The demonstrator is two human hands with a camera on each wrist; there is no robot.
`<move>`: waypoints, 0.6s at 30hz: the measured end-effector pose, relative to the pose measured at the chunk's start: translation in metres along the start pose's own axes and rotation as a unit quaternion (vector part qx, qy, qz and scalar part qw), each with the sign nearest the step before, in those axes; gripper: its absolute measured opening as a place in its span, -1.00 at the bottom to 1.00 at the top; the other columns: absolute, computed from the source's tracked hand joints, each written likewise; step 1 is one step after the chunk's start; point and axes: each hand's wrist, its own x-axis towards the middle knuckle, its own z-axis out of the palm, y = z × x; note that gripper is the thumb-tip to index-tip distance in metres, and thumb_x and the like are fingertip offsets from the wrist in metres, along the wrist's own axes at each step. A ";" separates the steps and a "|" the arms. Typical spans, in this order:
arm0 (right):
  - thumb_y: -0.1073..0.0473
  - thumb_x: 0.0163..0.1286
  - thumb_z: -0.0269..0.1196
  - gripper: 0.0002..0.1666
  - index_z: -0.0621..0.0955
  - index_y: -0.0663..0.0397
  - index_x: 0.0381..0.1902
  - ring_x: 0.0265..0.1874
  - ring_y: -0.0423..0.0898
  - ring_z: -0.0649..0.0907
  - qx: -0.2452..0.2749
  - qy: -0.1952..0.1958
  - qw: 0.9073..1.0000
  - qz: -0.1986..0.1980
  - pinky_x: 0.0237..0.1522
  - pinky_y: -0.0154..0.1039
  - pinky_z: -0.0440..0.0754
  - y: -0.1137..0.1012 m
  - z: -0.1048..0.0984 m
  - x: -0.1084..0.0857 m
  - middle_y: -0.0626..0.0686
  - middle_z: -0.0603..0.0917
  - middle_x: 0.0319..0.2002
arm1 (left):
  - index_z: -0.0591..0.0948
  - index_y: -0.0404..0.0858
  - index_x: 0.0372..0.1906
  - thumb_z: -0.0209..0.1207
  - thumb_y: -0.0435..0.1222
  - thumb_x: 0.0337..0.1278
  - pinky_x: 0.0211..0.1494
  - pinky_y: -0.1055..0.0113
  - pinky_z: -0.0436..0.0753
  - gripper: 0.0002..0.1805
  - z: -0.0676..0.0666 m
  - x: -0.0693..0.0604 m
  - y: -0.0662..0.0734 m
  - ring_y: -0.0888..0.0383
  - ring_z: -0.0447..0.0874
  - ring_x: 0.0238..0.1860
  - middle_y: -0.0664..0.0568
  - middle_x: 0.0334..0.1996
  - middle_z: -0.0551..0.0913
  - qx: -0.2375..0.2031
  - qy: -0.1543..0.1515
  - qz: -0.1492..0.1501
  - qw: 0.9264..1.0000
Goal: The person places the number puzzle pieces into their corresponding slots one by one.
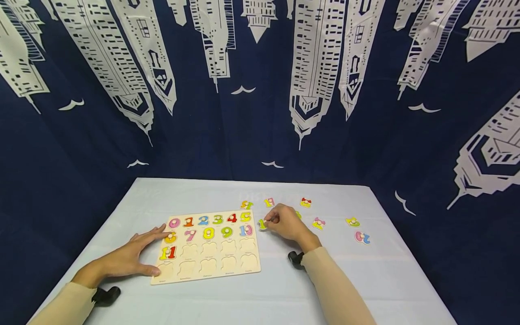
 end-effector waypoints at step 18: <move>0.24 0.49 0.61 -0.95 0.91 0.00 -0.16 -0.28 -0.36 0.65 0.014 -0.070 0.990 -0.123 -0.09 -0.43 0.64 -0.123 0.084 0.012 -0.03 0.86 -0.12 | 0.48 0.00 0.75 0.80 0.11 0.00 0.77 -0.80 -0.16 0.19 0.001 0.000 0.002 -0.58 0.07 0.87 -0.34 0.91 0.14 0.007 0.002 0.008 1.000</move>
